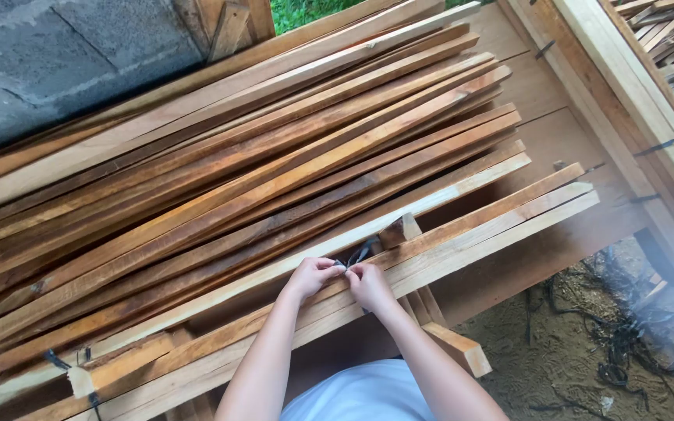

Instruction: The person aligns a stack of wooden planks on a workbench and secures them with black plastic ties. They wrap the ties around the wood and pull them tight to hold the bundle together.

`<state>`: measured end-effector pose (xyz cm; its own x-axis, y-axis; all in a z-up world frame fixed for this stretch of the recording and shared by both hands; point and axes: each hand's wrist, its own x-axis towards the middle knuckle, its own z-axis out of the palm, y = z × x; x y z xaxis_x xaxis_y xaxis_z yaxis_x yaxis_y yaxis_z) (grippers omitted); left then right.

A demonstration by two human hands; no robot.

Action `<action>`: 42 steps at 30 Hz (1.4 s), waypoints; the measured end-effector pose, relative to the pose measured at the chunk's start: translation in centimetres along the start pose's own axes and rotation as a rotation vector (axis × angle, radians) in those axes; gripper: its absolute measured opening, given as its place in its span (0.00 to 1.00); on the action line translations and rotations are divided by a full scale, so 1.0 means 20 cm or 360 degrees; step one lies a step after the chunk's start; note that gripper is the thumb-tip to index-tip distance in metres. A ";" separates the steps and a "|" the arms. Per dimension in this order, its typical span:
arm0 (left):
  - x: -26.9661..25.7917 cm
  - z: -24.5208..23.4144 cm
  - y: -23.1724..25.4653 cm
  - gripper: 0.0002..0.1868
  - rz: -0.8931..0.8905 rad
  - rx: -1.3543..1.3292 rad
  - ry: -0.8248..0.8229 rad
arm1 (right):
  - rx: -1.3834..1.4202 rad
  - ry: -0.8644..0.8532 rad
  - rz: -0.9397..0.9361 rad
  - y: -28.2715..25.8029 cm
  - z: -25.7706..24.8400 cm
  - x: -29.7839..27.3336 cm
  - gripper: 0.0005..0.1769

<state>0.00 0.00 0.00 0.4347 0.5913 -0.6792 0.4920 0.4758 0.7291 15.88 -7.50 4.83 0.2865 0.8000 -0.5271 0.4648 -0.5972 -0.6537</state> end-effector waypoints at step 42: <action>-0.01 -0.02 0.03 0.12 -0.0159 -0.0337 -0.0073 | -0.0317 0.0232 -0.0001 -0.11 0.03 -0.07 0.09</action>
<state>-0.19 0.36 0.59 0.4279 0.5064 -0.7487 0.3673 0.6594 0.6559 13.89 -7.26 6.62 0.3973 0.8088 -0.4336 0.6170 -0.5851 -0.5263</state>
